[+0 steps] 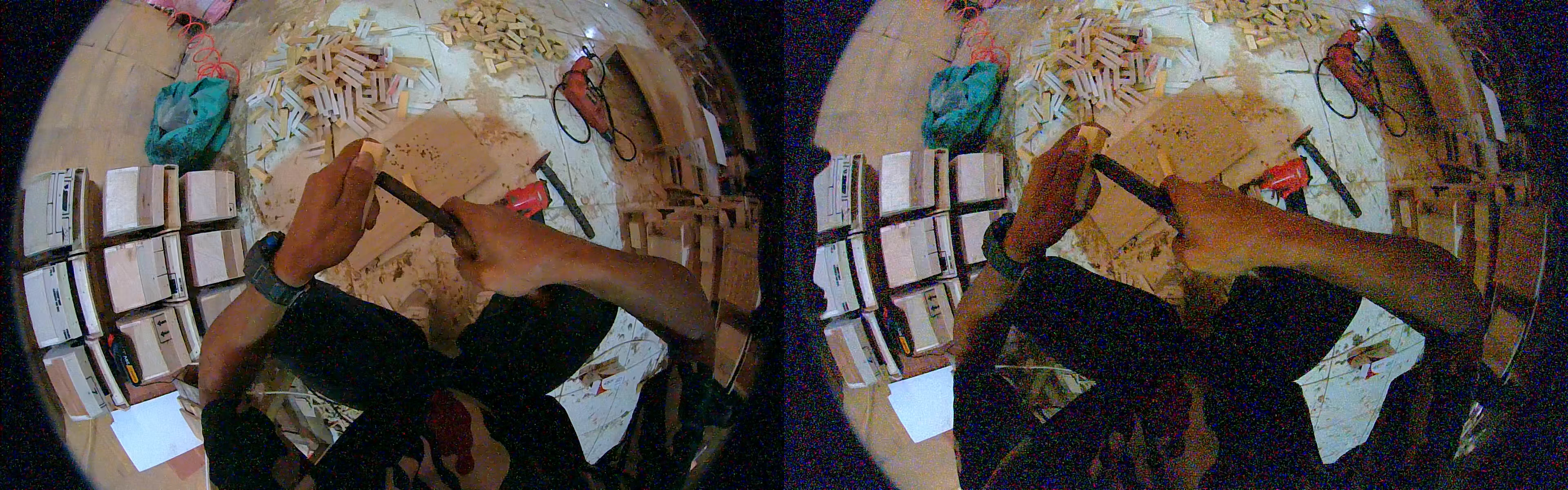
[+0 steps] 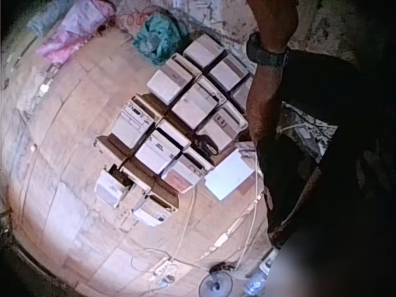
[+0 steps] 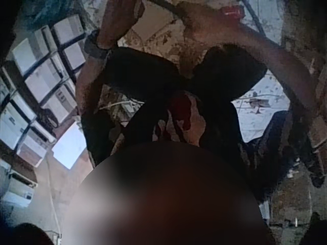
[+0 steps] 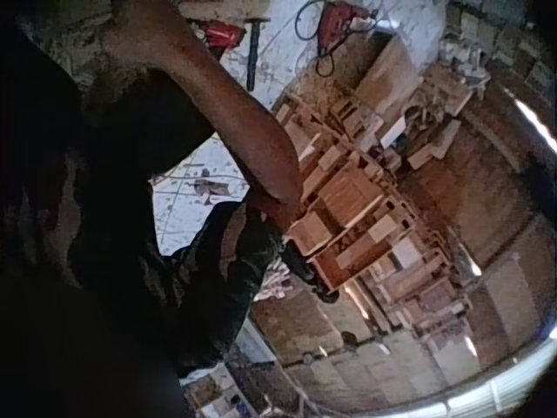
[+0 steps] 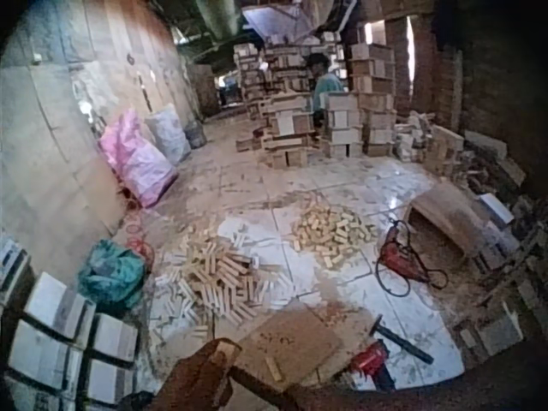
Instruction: The person sits on the floor and uses a file to smooth the edges of small wooden blocks. They then use a pneumatic nail gun to fasten the blocks together into small assemblies, placing the finished pieces on a cardboard sheet.
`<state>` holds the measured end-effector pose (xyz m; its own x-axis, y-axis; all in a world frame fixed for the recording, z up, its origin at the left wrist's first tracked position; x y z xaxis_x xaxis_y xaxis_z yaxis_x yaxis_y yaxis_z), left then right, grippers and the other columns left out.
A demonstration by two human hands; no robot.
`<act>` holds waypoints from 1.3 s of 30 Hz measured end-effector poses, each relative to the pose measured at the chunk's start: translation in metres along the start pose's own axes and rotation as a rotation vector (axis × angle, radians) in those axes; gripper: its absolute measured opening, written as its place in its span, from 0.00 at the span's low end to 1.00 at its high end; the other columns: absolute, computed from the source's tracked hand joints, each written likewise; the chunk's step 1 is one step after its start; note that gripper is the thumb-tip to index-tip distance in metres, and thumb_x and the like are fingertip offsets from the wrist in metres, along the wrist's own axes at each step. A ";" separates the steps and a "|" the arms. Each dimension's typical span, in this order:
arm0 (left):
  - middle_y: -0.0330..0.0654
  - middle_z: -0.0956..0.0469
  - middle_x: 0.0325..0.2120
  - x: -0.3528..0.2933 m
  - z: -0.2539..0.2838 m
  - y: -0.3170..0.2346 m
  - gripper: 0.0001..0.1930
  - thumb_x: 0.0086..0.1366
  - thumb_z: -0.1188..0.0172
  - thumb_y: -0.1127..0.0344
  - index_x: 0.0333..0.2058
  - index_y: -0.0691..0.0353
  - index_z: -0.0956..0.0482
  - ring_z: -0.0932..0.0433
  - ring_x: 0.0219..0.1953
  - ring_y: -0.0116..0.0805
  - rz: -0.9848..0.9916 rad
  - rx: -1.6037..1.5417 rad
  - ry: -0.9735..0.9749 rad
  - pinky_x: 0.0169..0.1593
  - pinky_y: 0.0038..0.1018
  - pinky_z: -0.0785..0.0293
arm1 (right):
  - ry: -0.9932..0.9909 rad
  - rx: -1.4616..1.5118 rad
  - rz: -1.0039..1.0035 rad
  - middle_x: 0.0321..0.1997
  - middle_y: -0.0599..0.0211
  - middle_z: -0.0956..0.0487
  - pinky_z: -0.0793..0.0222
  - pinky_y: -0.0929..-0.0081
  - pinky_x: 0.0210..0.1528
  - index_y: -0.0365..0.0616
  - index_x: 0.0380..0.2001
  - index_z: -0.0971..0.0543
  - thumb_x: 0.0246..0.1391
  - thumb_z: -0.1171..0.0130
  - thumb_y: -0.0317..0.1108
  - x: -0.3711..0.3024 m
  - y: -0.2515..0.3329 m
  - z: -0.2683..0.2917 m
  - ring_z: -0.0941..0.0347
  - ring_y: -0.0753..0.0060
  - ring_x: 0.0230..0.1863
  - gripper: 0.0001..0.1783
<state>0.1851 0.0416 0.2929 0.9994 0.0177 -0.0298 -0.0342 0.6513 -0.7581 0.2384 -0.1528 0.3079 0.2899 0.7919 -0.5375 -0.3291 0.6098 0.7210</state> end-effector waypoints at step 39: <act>0.35 0.28 0.19 -0.006 0.001 0.003 0.14 0.66 0.51 0.57 0.44 0.60 0.31 0.32 0.14 0.23 0.696 -1.215 0.299 0.18 0.17 0.35 | -0.700 -1.046 0.087 0.36 0.53 0.25 0.25 0.63 0.25 0.33 0.50 0.32 0.49 0.53 0.30 0.002 0.012 -0.009 0.25 0.60 0.32 0.24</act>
<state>0.1794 0.0443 0.2913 0.7440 -0.1987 -0.6380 -0.6439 -0.4682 -0.6051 0.2270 -0.1436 0.3111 0.5391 0.8392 0.0718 -0.8306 0.5438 -0.1200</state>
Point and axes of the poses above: each hand's wrist, its own x-axis towards the middle knuckle, its own z-axis out of the back of the hand, y = z × x, the point moved 3 cm from there along x, towards the middle knuckle
